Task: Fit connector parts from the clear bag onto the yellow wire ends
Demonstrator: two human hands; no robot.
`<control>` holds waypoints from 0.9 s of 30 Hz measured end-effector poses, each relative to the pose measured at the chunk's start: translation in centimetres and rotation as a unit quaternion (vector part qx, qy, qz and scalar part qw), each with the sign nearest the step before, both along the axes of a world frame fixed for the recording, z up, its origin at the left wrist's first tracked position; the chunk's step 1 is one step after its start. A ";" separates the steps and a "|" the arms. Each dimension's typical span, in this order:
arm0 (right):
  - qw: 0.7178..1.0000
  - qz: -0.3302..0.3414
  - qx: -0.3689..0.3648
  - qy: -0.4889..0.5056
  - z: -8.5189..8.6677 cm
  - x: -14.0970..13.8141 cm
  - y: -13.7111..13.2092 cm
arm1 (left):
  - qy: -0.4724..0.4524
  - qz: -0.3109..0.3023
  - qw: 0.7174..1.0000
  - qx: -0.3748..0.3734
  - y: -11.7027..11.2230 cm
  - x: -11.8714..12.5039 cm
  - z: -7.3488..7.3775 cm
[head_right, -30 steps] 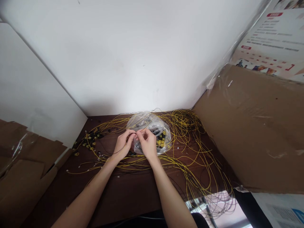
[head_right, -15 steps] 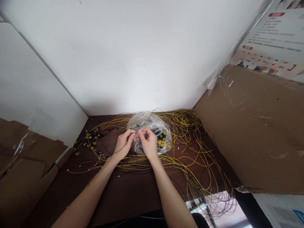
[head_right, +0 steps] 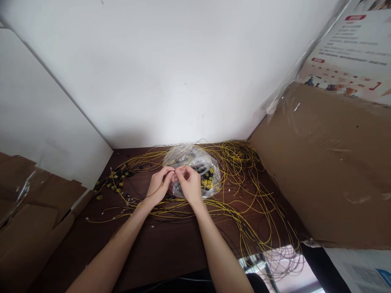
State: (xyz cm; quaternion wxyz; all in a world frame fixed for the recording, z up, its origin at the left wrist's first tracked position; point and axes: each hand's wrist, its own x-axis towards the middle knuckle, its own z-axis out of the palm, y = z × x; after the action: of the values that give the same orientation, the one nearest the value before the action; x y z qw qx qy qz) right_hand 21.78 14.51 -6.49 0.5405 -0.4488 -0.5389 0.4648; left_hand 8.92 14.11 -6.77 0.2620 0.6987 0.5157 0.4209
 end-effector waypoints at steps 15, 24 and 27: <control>0.997 -0.036 -0.037 0.051 -0.1 0.0 0.1 | -0.009 0.003 1.000 -0.006 0.2 -0.1 -0.1; 0.996 -0.024 -0.027 0.079 -0.2 -0.5 0.0 | -0.029 0.008 0.999 -0.014 0.5 0.0 -0.5; 0.997 -0.009 -0.028 0.071 -0.5 -0.5 0.1 | -0.043 0.001 0.999 -0.013 0.4 0.1 -0.5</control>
State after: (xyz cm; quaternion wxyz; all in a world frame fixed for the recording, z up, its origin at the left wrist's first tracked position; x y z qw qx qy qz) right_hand 21.28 14.61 -6.96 0.5691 -0.4344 -0.4814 0.5056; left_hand 8.99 14.50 -7.26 0.2921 0.6762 0.5100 0.4442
